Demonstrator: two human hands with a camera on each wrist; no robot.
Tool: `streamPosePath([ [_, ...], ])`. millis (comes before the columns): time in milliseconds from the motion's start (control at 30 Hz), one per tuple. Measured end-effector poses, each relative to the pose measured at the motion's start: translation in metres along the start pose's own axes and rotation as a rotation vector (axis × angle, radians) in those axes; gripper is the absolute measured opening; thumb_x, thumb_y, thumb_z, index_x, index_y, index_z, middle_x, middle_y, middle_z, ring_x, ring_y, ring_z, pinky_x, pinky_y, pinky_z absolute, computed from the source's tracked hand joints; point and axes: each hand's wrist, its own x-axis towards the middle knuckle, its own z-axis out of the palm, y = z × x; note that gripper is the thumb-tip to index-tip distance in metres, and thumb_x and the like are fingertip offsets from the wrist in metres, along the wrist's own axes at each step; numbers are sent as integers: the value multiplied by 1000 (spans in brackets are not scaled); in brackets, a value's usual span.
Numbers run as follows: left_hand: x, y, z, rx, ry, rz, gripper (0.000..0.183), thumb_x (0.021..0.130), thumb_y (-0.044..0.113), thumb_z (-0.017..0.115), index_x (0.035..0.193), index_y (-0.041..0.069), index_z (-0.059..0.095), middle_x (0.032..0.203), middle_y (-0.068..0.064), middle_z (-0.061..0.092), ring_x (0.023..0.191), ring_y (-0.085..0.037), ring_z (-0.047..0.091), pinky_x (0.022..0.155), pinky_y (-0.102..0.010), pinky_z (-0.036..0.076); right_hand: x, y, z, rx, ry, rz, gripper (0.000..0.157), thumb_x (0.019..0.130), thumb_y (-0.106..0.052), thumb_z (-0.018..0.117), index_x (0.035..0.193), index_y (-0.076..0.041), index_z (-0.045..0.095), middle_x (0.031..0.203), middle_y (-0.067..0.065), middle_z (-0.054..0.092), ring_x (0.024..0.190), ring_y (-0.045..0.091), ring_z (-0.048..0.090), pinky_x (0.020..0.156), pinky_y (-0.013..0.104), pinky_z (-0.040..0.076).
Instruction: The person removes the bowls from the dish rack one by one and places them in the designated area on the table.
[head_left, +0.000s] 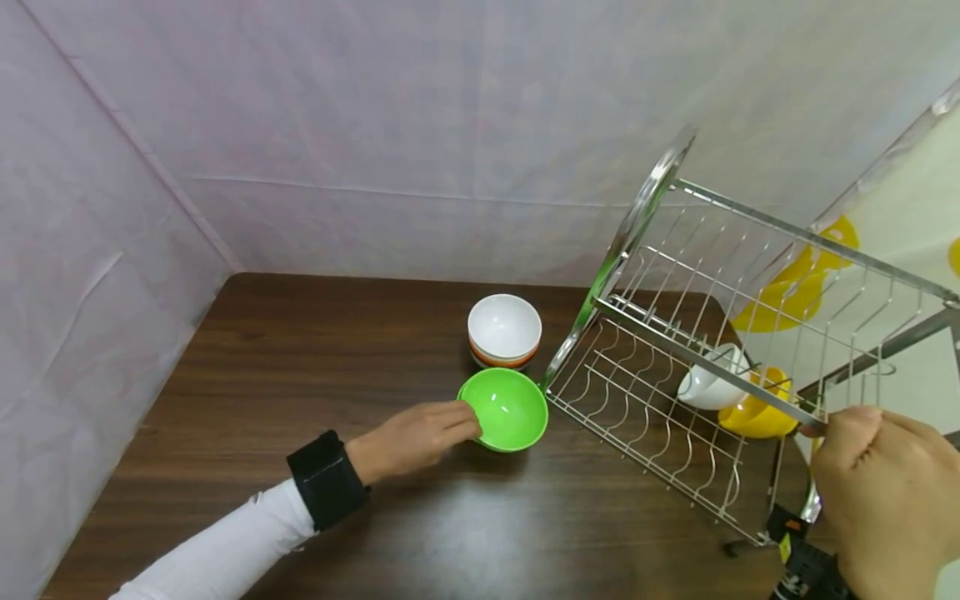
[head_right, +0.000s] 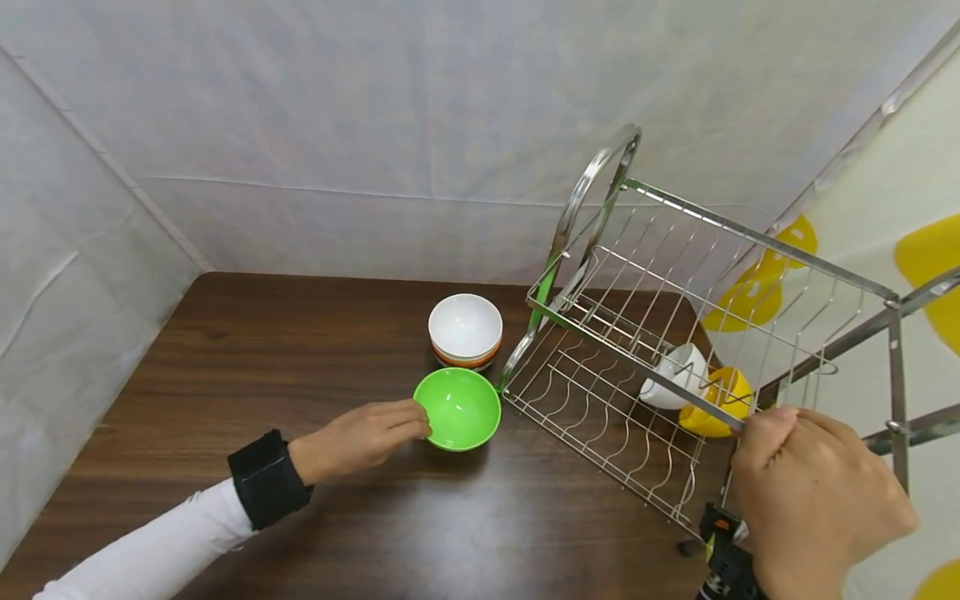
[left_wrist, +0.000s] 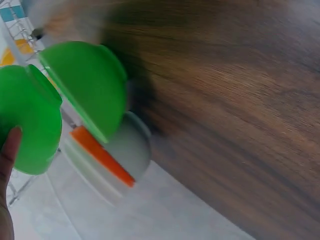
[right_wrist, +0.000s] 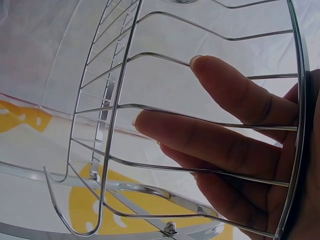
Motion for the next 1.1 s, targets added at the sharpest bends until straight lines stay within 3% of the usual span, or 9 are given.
streamPosePath([
  [167,-6,-6,7,19,-20,-54,42,67,-22,58,98,5,62,95,-2,61,92,-14,58,85,-19,48,-1,-1,0,14,-3,9,54,94,-17,34,42,-4,43,69,27,58,61,45,52,40,38,21],
  [333,-10,-9,11,47,-39,-66,42,65,-21,64,97,6,62,92,-1,61,89,-14,57,82,-20,49,-2,-2,1,19,10,1,53,93,-18,35,48,2,51,69,27,60,67,45,55,45,46,26],
  [500,-13,-11,17,36,-52,-75,44,63,-21,66,99,6,63,93,-1,61,91,-15,58,86,-24,48,-2,-1,2,17,16,3,53,94,-18,35,46,0,49,69,27,59,65,45,53,43,43,24],
  [800,-17,-13,28,47,-64,-73,33,72,-17,63,95,6,63,90,-1,61,89,-16,58,82,-27,47,-2,-2,1,18,10,28,52,94,-18,35,48,1,51,74,26,61,66,45,54,43,42,24],
  [1000,-17,-14,30,99,-104,-73,24,79,-8,67,96,9,65,93,1,66,90,-14,60,86,-29,45,-2,-1,1,17,18,18,51,93,-17,36,46,-1,49,71,25,60,62,44,53,42,32,19],
  [1100,-17,-14,30,125,-123,-70,23,80,-4,68,98,10,65,95,1,66,91,-14,60,86,-30,45,-2,0,2,20,28,16,51,92,-17,37,45,-1,49,70,25,60,62,44,53,41,33,19],
])
